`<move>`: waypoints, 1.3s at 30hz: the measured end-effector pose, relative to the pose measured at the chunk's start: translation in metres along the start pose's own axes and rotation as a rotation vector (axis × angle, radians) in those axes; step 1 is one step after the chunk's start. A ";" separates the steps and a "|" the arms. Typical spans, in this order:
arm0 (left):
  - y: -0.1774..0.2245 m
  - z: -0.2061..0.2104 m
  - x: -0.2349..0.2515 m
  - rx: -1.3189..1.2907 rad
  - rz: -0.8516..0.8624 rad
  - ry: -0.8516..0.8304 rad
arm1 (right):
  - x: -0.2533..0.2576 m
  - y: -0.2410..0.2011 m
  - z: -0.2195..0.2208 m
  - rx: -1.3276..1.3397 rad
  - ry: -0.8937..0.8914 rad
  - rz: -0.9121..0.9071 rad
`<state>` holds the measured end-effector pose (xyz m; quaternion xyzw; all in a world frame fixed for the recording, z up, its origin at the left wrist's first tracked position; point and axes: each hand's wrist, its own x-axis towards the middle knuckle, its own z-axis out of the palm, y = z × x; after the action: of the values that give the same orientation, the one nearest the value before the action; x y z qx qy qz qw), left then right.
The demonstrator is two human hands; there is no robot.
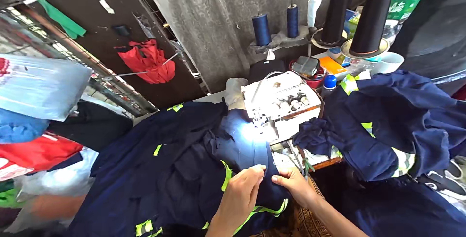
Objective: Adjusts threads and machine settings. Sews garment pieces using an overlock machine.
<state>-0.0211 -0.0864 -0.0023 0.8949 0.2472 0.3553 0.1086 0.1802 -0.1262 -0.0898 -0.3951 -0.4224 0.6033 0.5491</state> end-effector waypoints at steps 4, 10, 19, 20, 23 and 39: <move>0.005 0.017 -0.008 0.101 0.014 -0.021 | -0.004 0.007 0.005 0.053 0.044 -0.013; 0.007 0.033 -0.009 0.220 0.016 0.009 | -0.008 0.013 0.009 0.085 0.119 -0.008; -0.003 0.037 0.041 0.336 -0.105 0.104 | 0.035 -0.021 0.017 -0.013 0.205 -0.108; -0.011 0.039 0.041 0.365 -0.075 0.114 | 0.038 -0.023 0.017 -0.030 0.212 -0.103; -0.010 0.037 0.045 0.465 -0.093 0.086 | 0.042 -0.026 0.017 -0.023 0.229 -0.116; 0.039 0.015 -0.020 0.113 -0.274 0.382 | -0.032 -0.022 0.006 -0.256 0.131 -0.049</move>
<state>-0.0088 -0.1305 -0.0102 0.7743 0.4017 0.4856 0.0570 0.1844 -0.1572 -0.0667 -0.4902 -0.4685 0.5038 0.5352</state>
